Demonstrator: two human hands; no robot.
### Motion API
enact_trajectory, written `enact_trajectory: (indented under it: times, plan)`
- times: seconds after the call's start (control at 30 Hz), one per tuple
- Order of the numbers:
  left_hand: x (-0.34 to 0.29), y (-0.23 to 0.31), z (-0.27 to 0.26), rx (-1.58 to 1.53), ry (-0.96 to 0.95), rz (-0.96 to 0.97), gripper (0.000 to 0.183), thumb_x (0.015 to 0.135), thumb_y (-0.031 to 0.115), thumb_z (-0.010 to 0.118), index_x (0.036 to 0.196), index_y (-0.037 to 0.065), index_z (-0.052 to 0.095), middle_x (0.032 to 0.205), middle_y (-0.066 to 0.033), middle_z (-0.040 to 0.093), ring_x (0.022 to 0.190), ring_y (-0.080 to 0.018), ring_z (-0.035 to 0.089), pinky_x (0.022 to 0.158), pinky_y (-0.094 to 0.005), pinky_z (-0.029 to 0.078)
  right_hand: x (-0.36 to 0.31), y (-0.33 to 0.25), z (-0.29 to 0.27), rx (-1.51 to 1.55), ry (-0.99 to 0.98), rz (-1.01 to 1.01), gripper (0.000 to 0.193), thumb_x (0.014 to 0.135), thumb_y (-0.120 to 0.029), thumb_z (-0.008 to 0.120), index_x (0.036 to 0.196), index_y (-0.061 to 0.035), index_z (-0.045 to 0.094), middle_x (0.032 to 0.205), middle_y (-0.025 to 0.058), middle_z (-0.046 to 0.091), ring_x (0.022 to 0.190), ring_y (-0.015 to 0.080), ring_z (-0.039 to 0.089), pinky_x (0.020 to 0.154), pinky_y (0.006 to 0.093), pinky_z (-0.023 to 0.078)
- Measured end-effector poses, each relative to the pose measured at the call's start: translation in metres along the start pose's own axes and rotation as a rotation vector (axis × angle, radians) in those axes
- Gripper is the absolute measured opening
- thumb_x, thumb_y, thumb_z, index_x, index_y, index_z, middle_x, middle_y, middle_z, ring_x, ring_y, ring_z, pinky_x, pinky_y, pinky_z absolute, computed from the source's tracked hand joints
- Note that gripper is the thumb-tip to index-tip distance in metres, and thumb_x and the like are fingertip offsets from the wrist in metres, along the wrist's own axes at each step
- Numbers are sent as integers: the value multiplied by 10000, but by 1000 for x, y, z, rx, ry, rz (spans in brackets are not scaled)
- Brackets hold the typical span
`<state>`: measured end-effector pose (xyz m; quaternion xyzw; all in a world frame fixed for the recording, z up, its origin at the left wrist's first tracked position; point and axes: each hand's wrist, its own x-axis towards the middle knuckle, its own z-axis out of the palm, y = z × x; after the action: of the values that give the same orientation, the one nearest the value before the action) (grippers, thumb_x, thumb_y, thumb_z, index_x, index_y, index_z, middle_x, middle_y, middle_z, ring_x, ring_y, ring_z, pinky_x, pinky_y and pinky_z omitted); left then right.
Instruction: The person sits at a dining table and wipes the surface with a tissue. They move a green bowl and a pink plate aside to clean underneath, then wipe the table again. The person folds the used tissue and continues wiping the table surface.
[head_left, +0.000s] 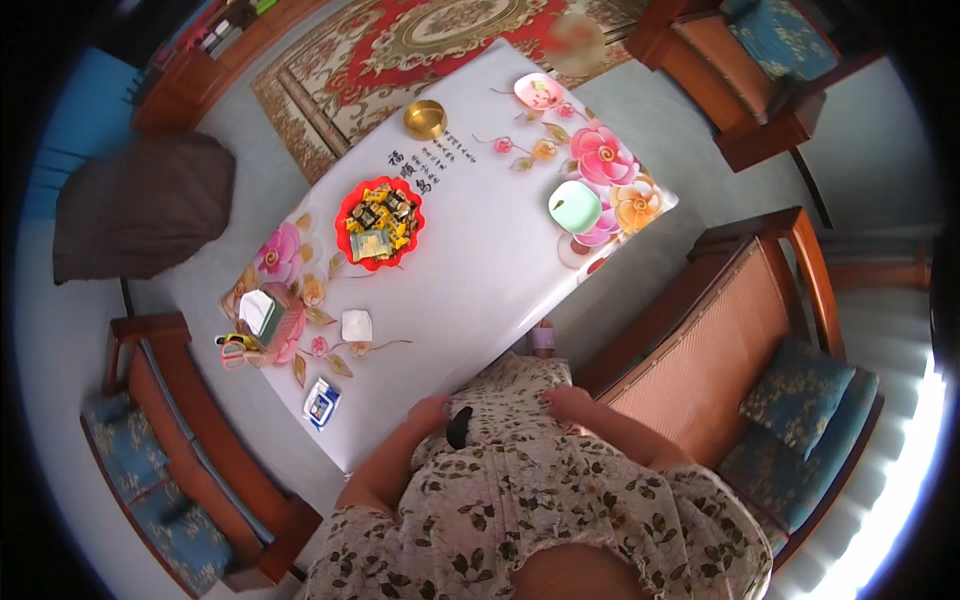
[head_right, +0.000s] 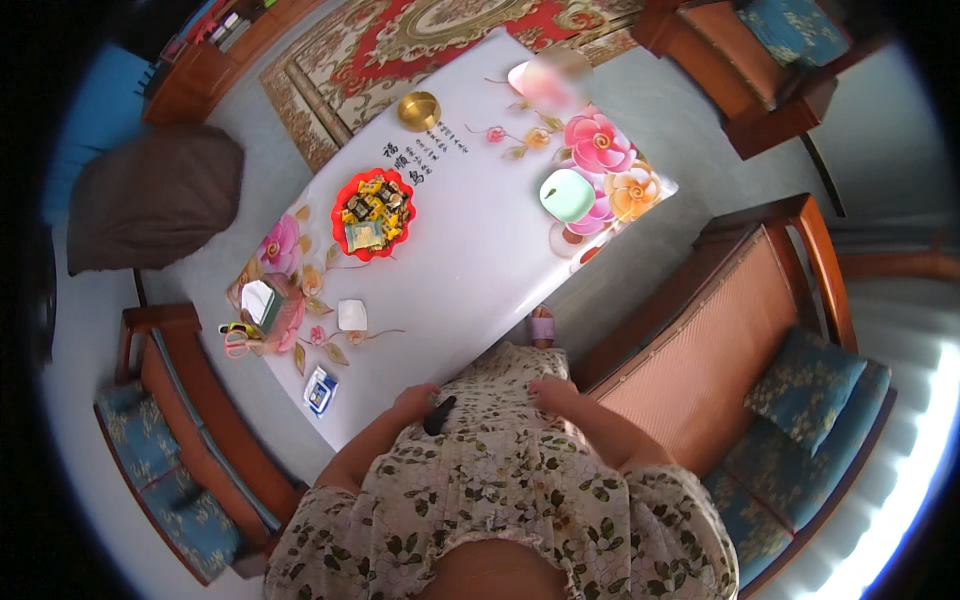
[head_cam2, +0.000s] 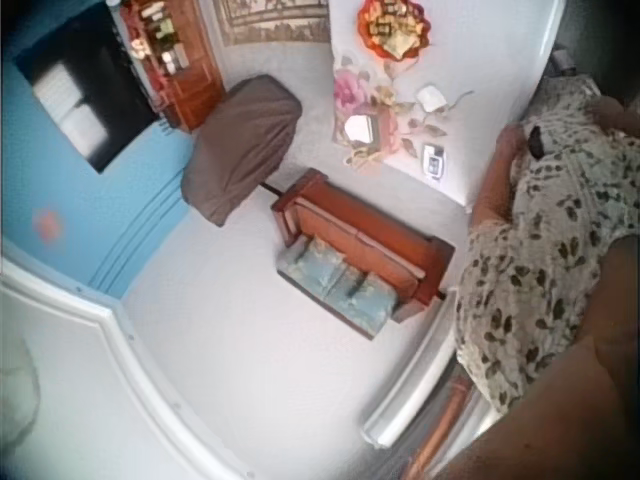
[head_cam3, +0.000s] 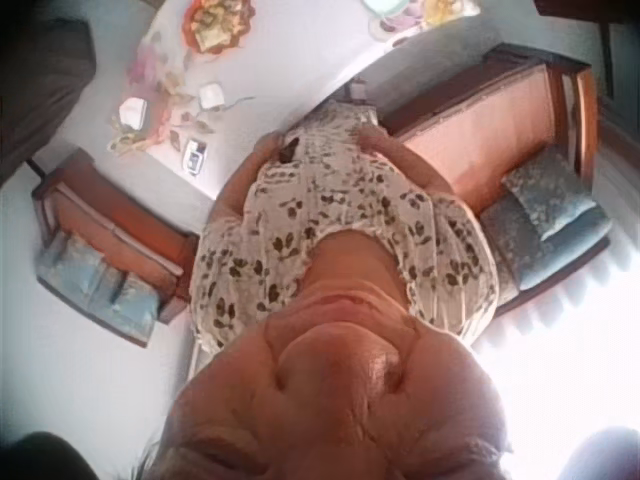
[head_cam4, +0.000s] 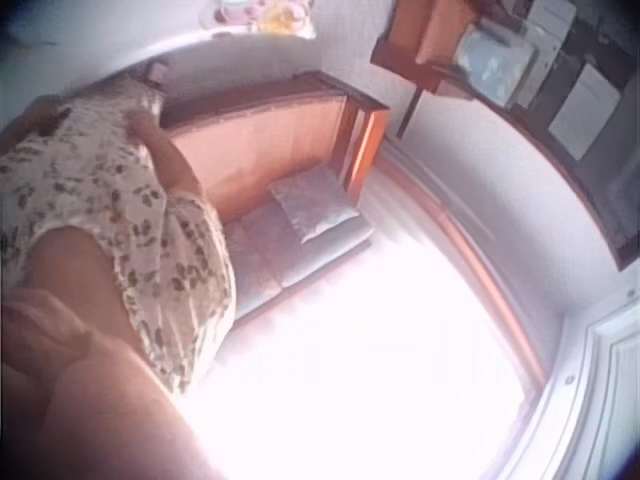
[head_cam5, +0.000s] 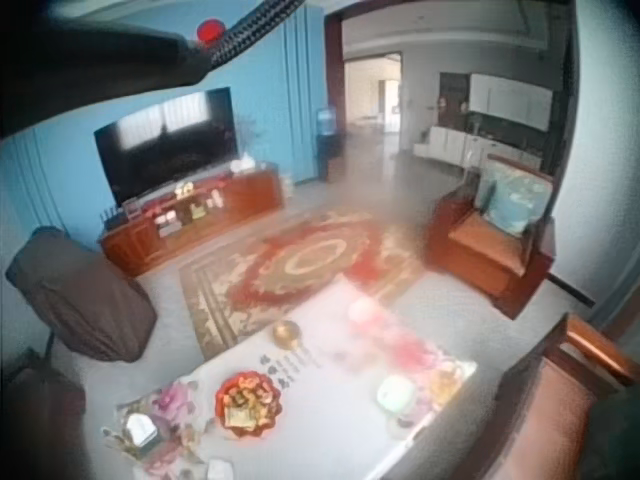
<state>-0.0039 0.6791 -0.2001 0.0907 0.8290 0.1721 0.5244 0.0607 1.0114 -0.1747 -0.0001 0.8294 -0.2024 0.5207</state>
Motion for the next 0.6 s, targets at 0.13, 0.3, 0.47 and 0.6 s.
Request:
enact_trajectory:
  times: [0.13,0.3,0.47,0.6]
  plan:
    - [-10,41,33,16,-14,-56,385,760,195,583,1133,103,600,1109,-177,627,1045,-350,589,875,-442,470,55,67,-15,-248,-224,-97,319,816,-272,611,1120,-175,617,1010,137,609,938,327,603,735,480,496]
    - [22,75,71,-79,-192,-200,345,810,257,524,1105,107,623,1123,-184,623,1047,-349,595,886,-438,471,54,91,-31,-236,-317,-144,252,815,-231,607,1060,-188,645,1031,143,582,950,338,586,733,469,483]
    - [43,89,120,-184,-64,-111,254,852,198,509,1046,73,616,999,-191,636,931,-375,615,800,-461,488,73,121,-30,-244,-152,-314,123,820,-187,584,926,-132,616,984,137,554,981,342,556,783,440,472]
    - [85,36,242,-280,56,-456,225,872,227,481,1007,132,634,988,-160,649,902,-364,630,799,-480,478,63,106,-51,-168,-222,-349,106,850,-146,541,933,-83,559,953,163,578,911,344,575,731,466,468]
